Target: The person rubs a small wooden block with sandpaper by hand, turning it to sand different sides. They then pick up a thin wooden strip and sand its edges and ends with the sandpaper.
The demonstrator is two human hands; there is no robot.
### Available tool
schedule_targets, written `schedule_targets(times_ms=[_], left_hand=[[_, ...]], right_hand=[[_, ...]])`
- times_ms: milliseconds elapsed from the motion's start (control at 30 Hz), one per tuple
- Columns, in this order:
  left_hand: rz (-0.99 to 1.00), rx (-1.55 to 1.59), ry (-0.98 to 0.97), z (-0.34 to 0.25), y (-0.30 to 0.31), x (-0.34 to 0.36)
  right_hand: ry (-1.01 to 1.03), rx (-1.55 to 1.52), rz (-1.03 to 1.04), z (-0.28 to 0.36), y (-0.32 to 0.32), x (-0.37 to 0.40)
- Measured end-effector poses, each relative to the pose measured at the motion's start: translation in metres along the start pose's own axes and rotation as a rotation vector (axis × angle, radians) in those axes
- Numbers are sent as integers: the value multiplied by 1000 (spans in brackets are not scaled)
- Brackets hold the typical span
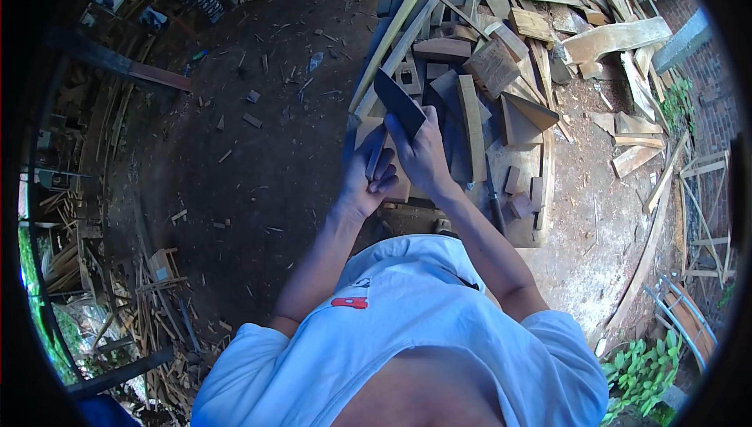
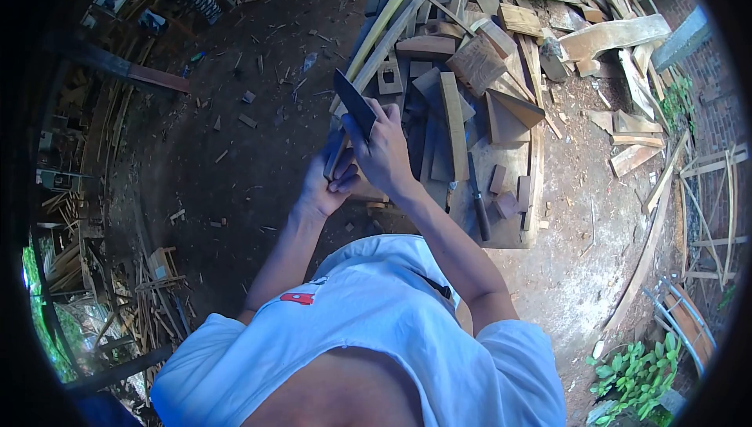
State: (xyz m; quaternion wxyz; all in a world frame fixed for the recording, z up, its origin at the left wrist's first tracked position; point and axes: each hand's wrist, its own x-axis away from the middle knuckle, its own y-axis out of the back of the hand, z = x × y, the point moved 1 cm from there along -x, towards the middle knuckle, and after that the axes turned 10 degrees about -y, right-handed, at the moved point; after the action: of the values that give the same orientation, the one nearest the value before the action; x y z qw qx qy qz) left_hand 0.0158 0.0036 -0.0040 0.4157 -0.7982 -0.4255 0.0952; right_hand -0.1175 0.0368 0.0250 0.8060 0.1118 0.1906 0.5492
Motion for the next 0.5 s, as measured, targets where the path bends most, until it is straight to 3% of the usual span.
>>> schedule_targets(times_ms=[67, 133, 200, 267, 300, 333, 400, 433, 467, 500], left_hand=[[-142, 53, 17, 8, 24, -9], [-500, 36, -115, -6, -46, -3], [-509, -56, -182, -7, -44, -6], [-210, -101, -3, 2, 3, -7], [-10, 46, -6, 1, 2, -6], [-9, 49, -7, 3, 2, -5], [-198, -22, -20, -5, -7, -11], [-589, -58, -234, -7, -56, -8], [-598, -54, -238, -7, -47, -8], [-484, -19, -176, -6, -30, -10]], right_hand=[[160, 120, -33, 13, -5, 22], [328, 204, 3, 26, -15, 45], [316, 161, 63, 25, -10, 43], [278, 185, -50, 13, -8, 21], [36, 32, -6, 6, -7, 11], [37, 35, -6, 6, -8, 14], [177, 62, -106, 16, -12, 21], [249, 140, -16, 20, -14, 32], [289, 131, 27, 26, -16, 43], [312, 129, 25, 23, -15, 39]])
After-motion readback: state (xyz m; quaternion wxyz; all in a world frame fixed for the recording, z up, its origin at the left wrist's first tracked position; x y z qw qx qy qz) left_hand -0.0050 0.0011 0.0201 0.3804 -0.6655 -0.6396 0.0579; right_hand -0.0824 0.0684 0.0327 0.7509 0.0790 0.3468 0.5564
